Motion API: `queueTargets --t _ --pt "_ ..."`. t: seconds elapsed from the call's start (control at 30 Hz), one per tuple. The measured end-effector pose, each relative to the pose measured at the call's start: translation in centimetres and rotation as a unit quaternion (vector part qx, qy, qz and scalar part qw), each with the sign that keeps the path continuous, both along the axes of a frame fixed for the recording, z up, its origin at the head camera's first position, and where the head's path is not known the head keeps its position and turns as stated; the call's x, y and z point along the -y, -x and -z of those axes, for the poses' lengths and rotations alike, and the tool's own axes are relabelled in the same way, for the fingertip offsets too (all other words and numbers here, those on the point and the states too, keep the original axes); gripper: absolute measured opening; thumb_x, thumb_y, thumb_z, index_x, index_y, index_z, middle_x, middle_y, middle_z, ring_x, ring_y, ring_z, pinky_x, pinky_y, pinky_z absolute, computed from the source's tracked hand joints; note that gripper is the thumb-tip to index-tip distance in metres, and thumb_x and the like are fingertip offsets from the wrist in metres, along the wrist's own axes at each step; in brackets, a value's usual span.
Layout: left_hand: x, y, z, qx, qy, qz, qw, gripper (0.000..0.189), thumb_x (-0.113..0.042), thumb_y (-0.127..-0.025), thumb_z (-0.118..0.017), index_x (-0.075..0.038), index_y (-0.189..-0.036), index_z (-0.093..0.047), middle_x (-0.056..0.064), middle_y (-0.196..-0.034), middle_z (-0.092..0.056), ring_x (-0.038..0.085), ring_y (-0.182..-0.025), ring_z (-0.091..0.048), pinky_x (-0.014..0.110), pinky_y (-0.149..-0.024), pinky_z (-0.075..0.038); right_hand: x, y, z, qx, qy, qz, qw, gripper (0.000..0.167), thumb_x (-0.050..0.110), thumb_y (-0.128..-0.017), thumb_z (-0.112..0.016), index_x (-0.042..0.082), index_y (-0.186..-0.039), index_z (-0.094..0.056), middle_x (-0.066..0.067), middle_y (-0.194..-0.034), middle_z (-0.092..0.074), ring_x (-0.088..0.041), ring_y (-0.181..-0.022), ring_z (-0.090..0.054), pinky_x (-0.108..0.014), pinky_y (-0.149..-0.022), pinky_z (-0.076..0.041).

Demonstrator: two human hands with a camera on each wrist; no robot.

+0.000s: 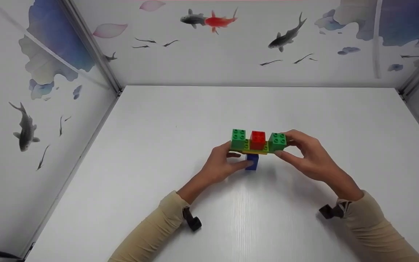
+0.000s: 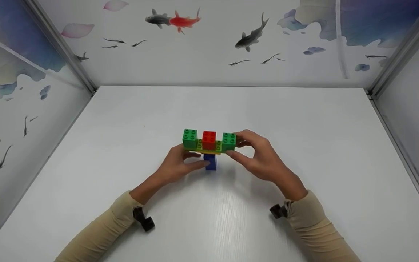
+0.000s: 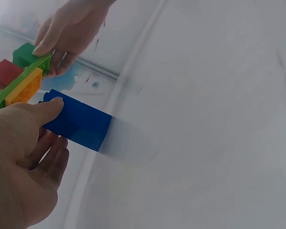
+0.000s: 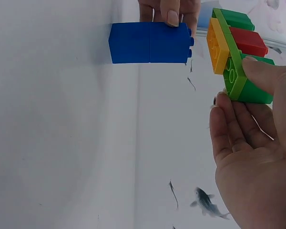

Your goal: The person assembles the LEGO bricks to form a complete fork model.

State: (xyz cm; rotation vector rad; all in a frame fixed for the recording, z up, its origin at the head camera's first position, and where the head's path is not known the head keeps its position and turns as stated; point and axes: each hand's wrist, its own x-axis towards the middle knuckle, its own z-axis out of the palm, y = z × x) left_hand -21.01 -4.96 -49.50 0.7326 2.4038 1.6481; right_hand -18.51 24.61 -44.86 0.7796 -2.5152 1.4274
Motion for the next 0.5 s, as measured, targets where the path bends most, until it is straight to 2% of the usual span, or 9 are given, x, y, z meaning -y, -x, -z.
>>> queueTargets --t 0.1,0.2,0.4,0.5 --pt "0.4 0.3 -0.4 -0.001 -0.011 -0.004 0.9999 0.057 -0.038 -0.092 -0.089 -0.030 -0.143 -0.064 -0.015 -0.133 -0.072 0.004 -0.127 -0.067 0.040 -0.112 -0.058 0.0 0.1 0.0 -0.001 0.000 0.000 1.0000 0.041 0.009 -0.097 -0.082 0.018 -0.134 -0.071 0.007 -0.122 -0.073 -0.008 -0.113 -0.070 -0.012 -0.102 -0.054" --pt "1.1 0.7 -1.1 -0.014 -0.039 -0.007 0.9991 0.060 -0.037 -0.091 -0.090 -0.028 -0.143 -0.062 -0.010 -0.133 -0.071 0.007 -0.127 -0.067 0.041 -0.113 -0.057 0.0 0.1 0.1 -0.003 -0.003 0.003 1.0000 0.041 0.009 -0.097 -0.082 0.017 -0.135 -0.070 0.007 -0.123 -0.072 -0.006 -0.114 -0.070 -0.011 -0.102 -0.053" --pt "2.9 1.9 -1.9 -0.013 -0.131 0.019 0.9911 0.052 -0.017 -0.094 -0.087 -0.016 -0.141 -0.065 0.005 -0.134 -0.072 0.020 -0.127 -0.069 0.047 -0.112 -0.058 0.0 0.3 0.3 -0.006 -0.010 0.012 0.9999 0.040 0.009 -0.097 -0.081 0.017 -0.135 -0.070 0.006 -0.122 -0.072 -0.005 -0.114 -0.069 -0.013 -0.102 -0.054" --pt "3.6 2.2 -1.9 -0.008 -0.160 0.034 0.9865 0.045 -0.013 -0.094 -0.086 -0.013 -0.137 -0.069 0.008 -0.132 -0.073 0.024 -0.125 -0.070 0.052 -0.113 -0.056 0.1 0.3 0.5 -0.006 -0.012 0.014 0.9998 0.040 0.009 -0.097 -0.082 0.017 -0.135 -0.070 0.007 -0.122 -0.072 -0.005 -0.114 -0.069 -0.013 -0.102 -0.054"
